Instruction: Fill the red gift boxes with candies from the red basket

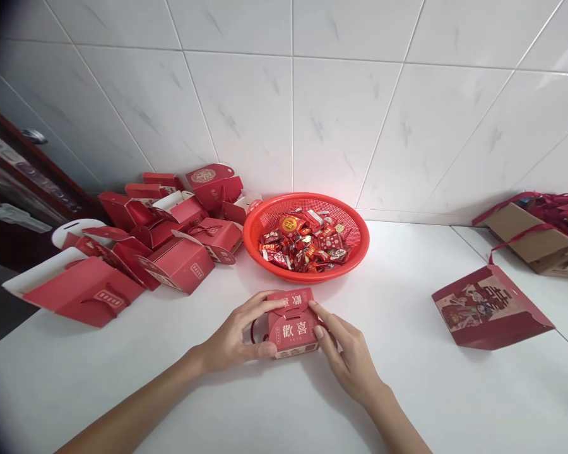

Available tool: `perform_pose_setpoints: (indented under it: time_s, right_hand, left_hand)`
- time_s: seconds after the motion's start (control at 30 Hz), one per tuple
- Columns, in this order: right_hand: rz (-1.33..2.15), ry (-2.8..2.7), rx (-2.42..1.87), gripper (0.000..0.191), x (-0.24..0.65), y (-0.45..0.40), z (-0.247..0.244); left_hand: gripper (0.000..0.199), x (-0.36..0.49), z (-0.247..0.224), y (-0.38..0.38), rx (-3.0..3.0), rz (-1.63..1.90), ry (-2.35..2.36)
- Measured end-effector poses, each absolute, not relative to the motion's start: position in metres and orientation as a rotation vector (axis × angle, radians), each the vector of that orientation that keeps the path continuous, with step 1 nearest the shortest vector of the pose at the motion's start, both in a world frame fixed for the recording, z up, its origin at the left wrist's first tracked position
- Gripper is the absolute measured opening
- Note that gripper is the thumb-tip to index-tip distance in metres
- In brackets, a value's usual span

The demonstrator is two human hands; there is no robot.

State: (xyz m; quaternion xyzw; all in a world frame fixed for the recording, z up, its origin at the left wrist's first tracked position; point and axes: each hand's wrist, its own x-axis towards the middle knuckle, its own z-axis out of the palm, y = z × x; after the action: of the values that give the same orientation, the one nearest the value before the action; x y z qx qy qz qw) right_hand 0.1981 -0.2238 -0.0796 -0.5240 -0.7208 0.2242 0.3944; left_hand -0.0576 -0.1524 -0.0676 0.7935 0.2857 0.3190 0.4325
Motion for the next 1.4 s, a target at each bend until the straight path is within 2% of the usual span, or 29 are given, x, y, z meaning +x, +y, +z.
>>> perform_pose_setpoints:
  time_s: [0.13, 0.27, 0.43, 0.57, 0.73, 0.87, 1.0, 1.13, 1.27, 1.4]
  right_hand:
    - [0.215, -1.657, -1.398, 0.031, 0.202, -0.221, -0.076]
    - [0.256, -1.452, -1.398, 0.022, 0.220, -0.217, -0.062]
    - [0.399, -1.352, -1.588, 0.030, 0.244, -0.214, -0.057]
    - [0.620, -1.435, -1.663, 0.044, 0.245, -0.210, -0.065]
    - [0.970, -1.466, -1.579, 0.064, 0.228, -0.209, -0.070]
    - [1.051, -1.534, -1.433, 0.067, 0.211, -0.212, -0.070]
    - [0.736, -1.560, -1.451, 0.056, 0.200, -0.215, -0.070]
    - [0.279, -1.657, -1.374, 0.040, 0.193, -0.219, -0.071]
    - [-0.060, -1.826, -1.327, 0.042, 0.179, -0.229, -0.074]
    - [-0.195, -1.858, -1.409, 0.043, 0.165, -0.239, -0.077]
  left_hand:
    - [0.068, -0.050, -0.069, -0.161, 1.932, 0.818, 0.773]
    - [0.068, -0.048, -0.067, -0.165, 1.903, 0.789, 0.797]
    - [0.067, -0.049, -0.067, -0.164, 1.904, 0.761, 0.790]
    - [0.070, -0.048, -0.069, -0.165, 1.934, 0.768, 0.770]
    - [0.068, -0.046, -0.069, -0.167, 1.920, 0.759, 0.790]
    - [0.069, -0.042, -0.071, -0.167, 1.911, 0.803, 0.764]
    - [0.074, -0.039, -0.075, -0.170, 1.907, 0.877, 0.798]
    - [0.062, -0.038, -0.078, -0.174, 1.941, 0.912, 0.869]
    - [0.061, -0.037, -0.078, -0.175, 1.937, 0.891, 0.881]
    - [0.061, -0.036, -0.078, -0.176, 1.932, 0.871, 0.853]
